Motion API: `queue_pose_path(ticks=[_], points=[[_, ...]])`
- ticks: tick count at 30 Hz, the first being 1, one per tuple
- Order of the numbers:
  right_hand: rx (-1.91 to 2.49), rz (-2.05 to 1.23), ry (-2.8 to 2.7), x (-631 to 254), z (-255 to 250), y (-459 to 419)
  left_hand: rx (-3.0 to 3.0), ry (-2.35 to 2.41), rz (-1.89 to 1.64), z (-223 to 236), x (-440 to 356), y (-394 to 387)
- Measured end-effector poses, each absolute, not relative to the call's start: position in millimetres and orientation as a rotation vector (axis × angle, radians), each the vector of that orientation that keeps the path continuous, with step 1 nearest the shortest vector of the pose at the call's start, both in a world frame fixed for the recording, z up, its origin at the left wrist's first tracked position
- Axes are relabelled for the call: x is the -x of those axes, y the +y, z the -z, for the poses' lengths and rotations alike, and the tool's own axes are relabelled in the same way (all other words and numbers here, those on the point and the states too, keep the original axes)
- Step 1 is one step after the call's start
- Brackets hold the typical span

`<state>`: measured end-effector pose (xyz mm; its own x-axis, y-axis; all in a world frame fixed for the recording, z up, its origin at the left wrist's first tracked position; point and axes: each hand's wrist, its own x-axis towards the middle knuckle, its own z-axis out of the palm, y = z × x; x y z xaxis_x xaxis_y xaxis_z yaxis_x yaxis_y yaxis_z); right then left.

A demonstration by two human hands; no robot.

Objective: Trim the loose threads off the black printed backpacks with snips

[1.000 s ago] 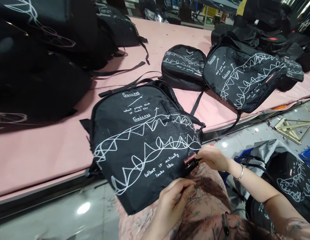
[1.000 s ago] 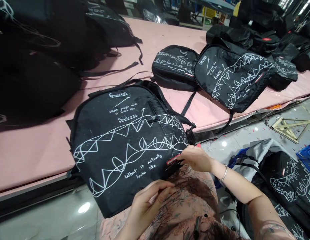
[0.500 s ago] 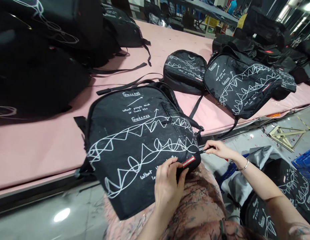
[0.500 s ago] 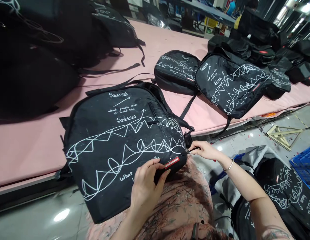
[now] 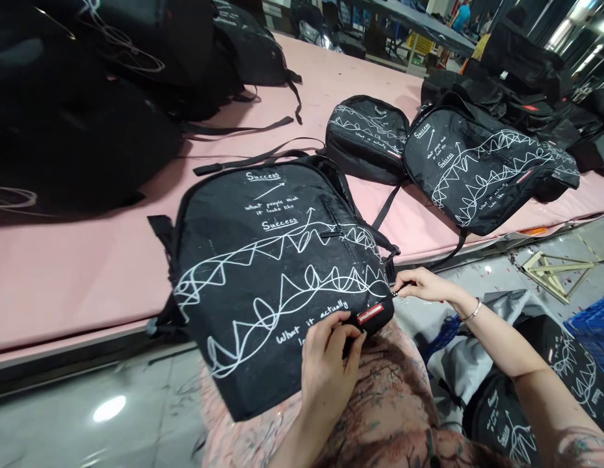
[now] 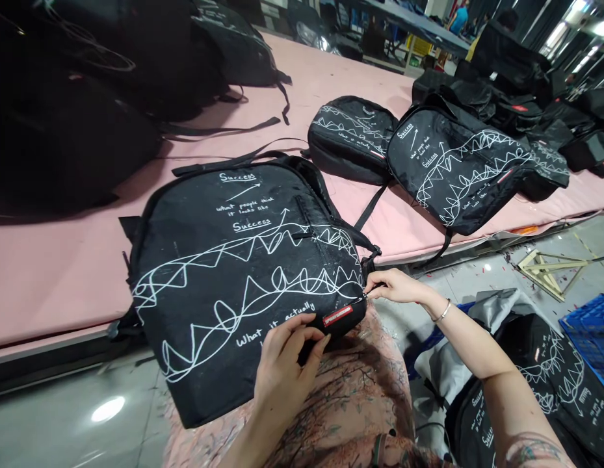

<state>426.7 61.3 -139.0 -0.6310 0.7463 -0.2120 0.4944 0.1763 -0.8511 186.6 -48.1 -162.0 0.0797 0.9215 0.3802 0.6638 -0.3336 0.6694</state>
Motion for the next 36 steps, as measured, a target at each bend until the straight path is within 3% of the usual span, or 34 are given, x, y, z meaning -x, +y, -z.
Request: queue_pose_path(ticks=[21, 36], points=[[1.156, -1.488, -2.251, -417, 138, 62, -1.927, 1.635, -1.244, 155, -176, -50], [1.131, -1.253, -2.462, -389, 121, 51, -1.894, 1.637, -1.275, 153, -176, -49]])
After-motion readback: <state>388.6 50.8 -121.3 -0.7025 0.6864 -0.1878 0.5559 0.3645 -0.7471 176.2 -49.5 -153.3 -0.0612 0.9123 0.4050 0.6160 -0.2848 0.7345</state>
